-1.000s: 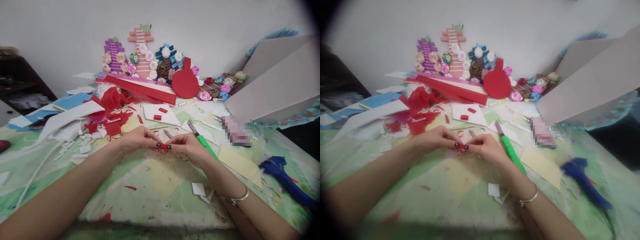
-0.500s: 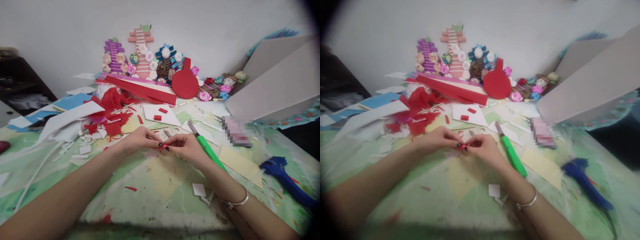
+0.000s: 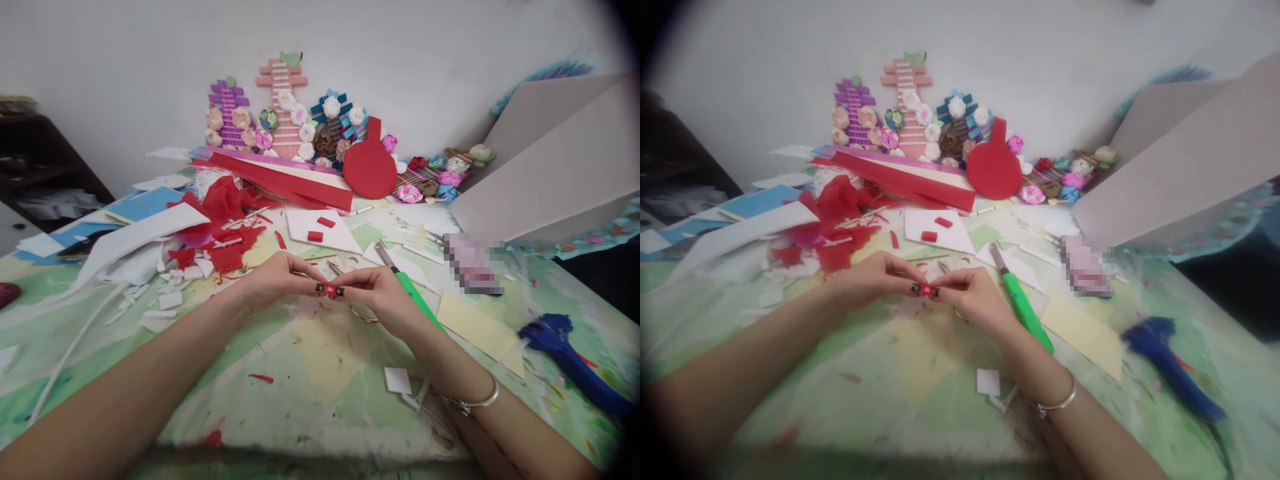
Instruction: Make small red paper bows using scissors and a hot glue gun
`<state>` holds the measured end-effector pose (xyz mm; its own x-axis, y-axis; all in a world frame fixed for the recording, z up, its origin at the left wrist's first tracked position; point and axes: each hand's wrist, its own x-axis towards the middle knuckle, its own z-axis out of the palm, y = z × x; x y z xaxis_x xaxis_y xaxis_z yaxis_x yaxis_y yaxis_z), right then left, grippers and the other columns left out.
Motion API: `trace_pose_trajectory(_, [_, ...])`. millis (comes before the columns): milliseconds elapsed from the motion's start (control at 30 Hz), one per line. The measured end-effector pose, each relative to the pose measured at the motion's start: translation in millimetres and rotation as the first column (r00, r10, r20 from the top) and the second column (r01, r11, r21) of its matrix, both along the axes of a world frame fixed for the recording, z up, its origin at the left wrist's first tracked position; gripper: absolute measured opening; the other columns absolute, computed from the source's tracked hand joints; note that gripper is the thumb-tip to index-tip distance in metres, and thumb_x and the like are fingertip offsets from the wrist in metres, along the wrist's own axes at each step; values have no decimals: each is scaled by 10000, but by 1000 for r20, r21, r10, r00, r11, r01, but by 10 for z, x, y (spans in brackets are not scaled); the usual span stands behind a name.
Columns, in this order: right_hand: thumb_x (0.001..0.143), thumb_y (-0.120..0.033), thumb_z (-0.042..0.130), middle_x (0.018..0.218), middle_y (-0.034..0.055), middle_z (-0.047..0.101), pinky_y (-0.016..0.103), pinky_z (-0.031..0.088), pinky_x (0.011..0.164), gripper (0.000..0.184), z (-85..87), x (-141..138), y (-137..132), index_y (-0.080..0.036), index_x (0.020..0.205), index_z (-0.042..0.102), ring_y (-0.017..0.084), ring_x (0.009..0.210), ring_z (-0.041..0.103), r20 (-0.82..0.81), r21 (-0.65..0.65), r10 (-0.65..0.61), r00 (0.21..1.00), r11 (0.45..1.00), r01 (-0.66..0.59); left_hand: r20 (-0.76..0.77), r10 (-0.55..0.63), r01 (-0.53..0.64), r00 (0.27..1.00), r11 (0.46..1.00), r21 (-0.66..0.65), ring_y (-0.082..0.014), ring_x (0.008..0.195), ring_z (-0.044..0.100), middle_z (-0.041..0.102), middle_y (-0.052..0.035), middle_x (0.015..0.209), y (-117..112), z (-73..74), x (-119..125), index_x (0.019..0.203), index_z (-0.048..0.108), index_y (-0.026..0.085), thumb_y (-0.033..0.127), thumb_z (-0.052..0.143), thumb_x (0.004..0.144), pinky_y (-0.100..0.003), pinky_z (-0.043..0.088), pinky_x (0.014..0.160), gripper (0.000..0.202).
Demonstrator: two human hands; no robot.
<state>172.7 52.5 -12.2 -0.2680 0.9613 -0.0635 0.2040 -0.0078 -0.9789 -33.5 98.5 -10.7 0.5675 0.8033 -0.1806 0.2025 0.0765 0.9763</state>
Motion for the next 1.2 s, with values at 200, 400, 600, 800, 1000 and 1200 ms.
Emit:
trace_pose_trajectory(200, [750, -251, 654, 797, 46, 732, 295, 492, 672, 157, -41, -37, -17, -186, 854, 751, 179, 738, 649, 37, 55, 21, 999, 998, -23, -28, 13, -12, 1000, 999, 30, -173, 719, 678, 753, -70, 779, -18, -8, 17, 829, 767, 158, 299, 780, 661, -248, 510, 651, 219])
trace_pose_trajectory(400, [815, -209, 562, 758, 37, 715, 259, 447, 631, 173, -25, -86, -63, -180, 810, 733, 157, 692, 617, 305, 291, -29, 952, 955, -64, -1, -40, 40, 999, 999, 14, -186, 760, 700, 759, -65, 785, -30, -7, 39, 815, 767, 162, 275, 767, 675, -270, 542, 732, 179])
trace_pose_trajectory(600, [821, -167, 530, 725, 23, 709, 247, 409, 593, 193, 16, -119, -102, -184, 817, 722, 135, 628, 590, 449, 368, -105, 887, 927, -76, -11, -65, 65, 998, 997, 42, -197, 797, 701, 754, -66, 814, -41, -8, 64, 823, 745, 147, 269, 774, 659, -289, 543, 760, 206])
trace_pose_trajectory(800, [797, -196, 566, 799, 47, 722, 259, 473, 643, 153, -45, -113, -100, -181, 876, 695, 159, 690, 654, 340, 327, -70, 938, 944, -48, 19, -58, 57, 998, 998, 35, -184, 776, 696, 738, -58, 802, -35, -70, 81, 840, 699, 125, 170, 778, 617, -287, 543, 738, 241])
trace_pose_trajectory(1000, [795, -180, 554, 780, 33, 725, 247, 461, 627, 150, -45, -128, -106, -182, 842, 697, 147, 676, 645, 360, 370, -126, 924, 929, -17, 20, -65, 65, 998, 997, 35, -174, 782, 698, 737, -60, 804, -53, -56, 89, 845, 692, 109, 103, 746, 621, -262, 540, 731, 231])
trace_pose_trajectory(1200, [813, -132, 526, 727, 15, 710, 229, 412, 593, 179, -40, -159, -120, -178, 802, 699, 120, 623, 599, 422, 443, -164, 891, 896, -45, 47, -73, 70, 996, 996, 51, -178, 773, 702, 739, -61, 793, -44, -80, 88, 835, 698, 111, 133, 736, 653, -270, 545, 735, 188])
